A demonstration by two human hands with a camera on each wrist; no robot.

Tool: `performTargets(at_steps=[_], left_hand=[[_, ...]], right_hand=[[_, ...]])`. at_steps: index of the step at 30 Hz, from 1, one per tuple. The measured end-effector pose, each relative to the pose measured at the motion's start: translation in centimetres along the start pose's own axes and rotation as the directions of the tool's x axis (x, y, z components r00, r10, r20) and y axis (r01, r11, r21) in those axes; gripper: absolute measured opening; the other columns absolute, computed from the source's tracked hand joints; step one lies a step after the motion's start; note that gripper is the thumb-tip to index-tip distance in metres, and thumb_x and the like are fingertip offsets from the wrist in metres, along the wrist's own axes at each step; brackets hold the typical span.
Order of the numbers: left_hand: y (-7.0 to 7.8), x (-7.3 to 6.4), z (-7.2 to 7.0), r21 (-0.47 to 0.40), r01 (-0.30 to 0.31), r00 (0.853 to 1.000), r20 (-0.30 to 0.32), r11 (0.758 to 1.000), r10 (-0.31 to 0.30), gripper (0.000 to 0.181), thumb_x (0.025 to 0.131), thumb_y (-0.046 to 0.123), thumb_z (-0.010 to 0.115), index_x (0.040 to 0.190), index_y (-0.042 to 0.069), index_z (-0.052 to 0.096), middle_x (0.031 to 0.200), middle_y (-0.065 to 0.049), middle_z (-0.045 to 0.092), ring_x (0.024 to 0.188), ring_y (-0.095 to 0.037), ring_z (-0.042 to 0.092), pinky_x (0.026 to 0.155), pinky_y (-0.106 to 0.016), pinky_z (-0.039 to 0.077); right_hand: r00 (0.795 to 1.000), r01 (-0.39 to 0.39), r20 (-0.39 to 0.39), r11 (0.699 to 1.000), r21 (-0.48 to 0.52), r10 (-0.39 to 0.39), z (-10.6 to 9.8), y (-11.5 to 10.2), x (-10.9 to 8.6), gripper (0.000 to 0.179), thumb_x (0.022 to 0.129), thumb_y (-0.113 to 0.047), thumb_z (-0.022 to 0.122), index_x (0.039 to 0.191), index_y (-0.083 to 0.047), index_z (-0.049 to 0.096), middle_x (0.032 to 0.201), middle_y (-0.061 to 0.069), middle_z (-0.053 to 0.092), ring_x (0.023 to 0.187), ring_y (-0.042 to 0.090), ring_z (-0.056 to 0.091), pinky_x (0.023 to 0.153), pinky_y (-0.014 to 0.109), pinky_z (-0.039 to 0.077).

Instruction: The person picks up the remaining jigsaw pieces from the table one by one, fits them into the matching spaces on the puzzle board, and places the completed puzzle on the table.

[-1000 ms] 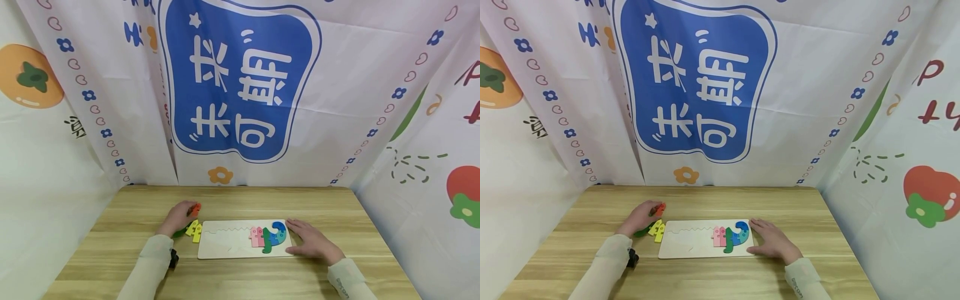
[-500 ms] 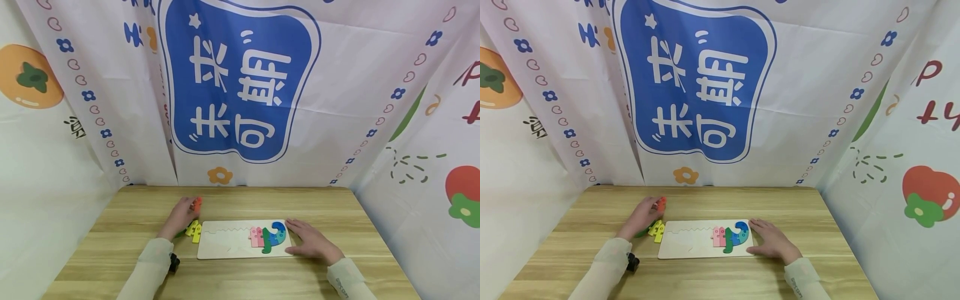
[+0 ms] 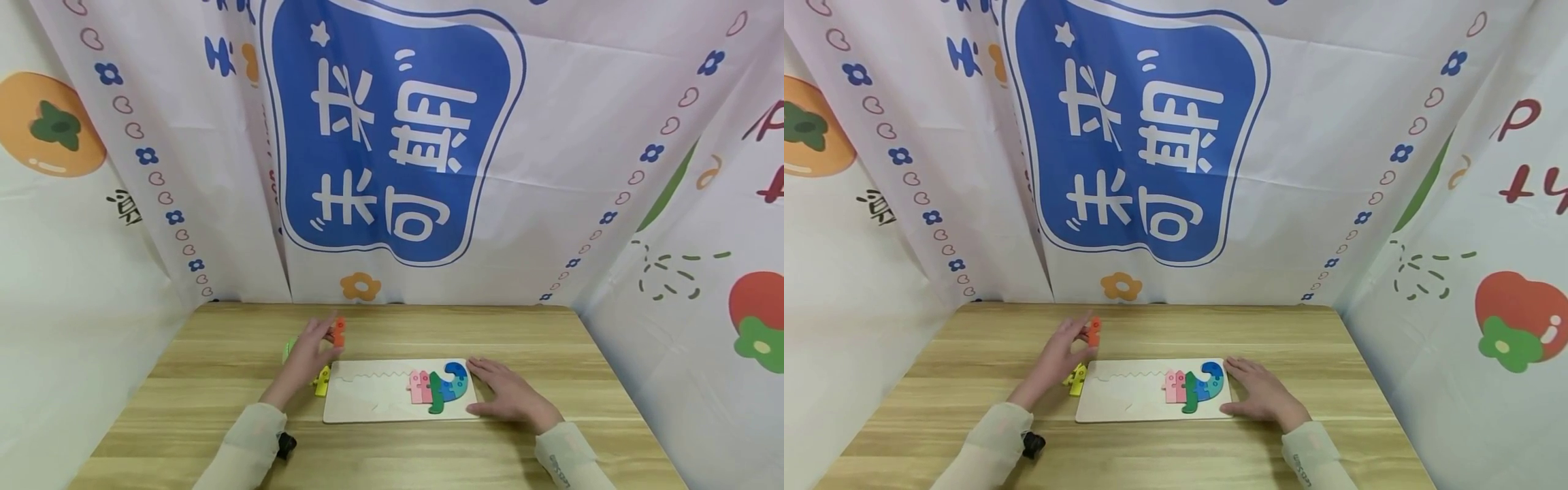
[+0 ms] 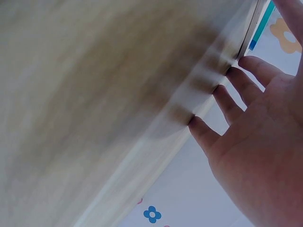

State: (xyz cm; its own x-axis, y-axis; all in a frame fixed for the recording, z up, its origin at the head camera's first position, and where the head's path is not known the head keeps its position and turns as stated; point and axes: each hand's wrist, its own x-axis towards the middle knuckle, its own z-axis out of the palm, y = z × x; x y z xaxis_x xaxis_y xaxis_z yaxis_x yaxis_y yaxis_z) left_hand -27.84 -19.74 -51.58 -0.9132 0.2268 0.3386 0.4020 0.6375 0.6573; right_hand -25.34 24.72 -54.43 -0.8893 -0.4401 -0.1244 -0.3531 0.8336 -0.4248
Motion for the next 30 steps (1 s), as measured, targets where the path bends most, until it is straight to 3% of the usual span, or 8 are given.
performTargets(at_steps=[4,10,13,20,26,30], left_hand=[[0.9,-0.2,0.2,0.002,-0.033,0.999,-0.027,0.999,0.033,0.081,0.09,0.012,0.08,0.159,0.006,0.039,0.115,-0.009,0.059,0.105,-0.022,0.066,0.087,-0.04,0.06],[1.9,-0.4,0.4,-0.027,-0.076,0.995,-0.06,0.997,0.074,0.074,0.087,0.011,0.083,0.152,0.002,0.049,0.114,-0.009,0.061,0.1,-0.021,0.069,0.094,-0.048,0.058],[2.2,-0.5,0.5,-0.018,-0.097,0.993,-0.067,0.995,0.096,0.072,0.085,0.012,0.084,0.149,0.002,0.052,0.113,-0.007,0.063,0.099,-0.019,0.069,0.093,-0.046,0.059],[2.8,-0.8,0.9,0.051,-0.132,0.988,-0.072,0.99,0.136,0.075,0.083,0.015,0.087,0.149,0.006,0.054,0.109,-0.001,0.062,0.097,-0.015,0.069,0.085,-0.029,0.059],[3.3,-1.0,1.1,0.054,-0.146,0.987,-0.058,0.988,0.149,0.073,0.084,0.016,0.086,0.149,0.004,0.055,0.106,-0.003,0.061,0.095,-0.016,0.07,0.078,-0.033,0.061],[3.5,-1.0,1.3,0.058,-0.146,0.987,-0.054,0.988,0.149,0.072,0.083,0.017,0.086,0.146,0.002,0.056,0.104,-0.004,0.062,0.093,-0.017,0.07,0.069,-0.026,0.056]], right_hand=[[1.0,-0.001,0.0,1.0,-0.001,0.001,0.1,0.0,0.0,0.094,0.087,-0.06,0.076,0.159,-0.012,0.041,0.167,0.01,0.036,0.154,0.042,0.029,0.121,0.067,0.027],[1.0,-0.003,0.002,1.0,0.01,0.003,-0.1,-0.2,-0.1,0.093,0.087,-0.059,0.077,0.159,-0.012,0.041,0.167,0.011,0.035,0.154,0.042,0.029,0.121,0.067,0.026],[1.0,-0.005,0.001,1.0,0.005,0.005,-0.2,-0.3,-0.2,0.093,0.087,-0.058,0.077,0.159,-0.012,0.041,0.167,0.011,0.035,0.154,0.042,0.029,0.121,0.067,0.026],[1.0,0.0,-0.005,1.0,0.009,0.0,-0.2,-0.4,-0.3,0.093,0.086,-0.056,0.078,0.158,-0.011,0.042,0.167,0.012,0.036,0.154,0.043,0.03,0.121,0.068,0.027],[1.0,0.002,-0.003,1.0,0.006,-0.002,-0.2,-0.3,-0.2,0.093,0.086,-0.057,0.078,0.159,-0.011,0.042,0.167,0.012,0.036,0.154,0.042,0.03,0.121,0.067,0.026],[1.0,0.002,-0.003,1.0,0.002,-0.002,-0.1,-0.3,-0.2,0.093,0.086,-0.058,0.077,0.159,-0.011,0.042,0.167,0.011,0.036,0.154,0.042,0.03,0.121,0.067,0.026]])
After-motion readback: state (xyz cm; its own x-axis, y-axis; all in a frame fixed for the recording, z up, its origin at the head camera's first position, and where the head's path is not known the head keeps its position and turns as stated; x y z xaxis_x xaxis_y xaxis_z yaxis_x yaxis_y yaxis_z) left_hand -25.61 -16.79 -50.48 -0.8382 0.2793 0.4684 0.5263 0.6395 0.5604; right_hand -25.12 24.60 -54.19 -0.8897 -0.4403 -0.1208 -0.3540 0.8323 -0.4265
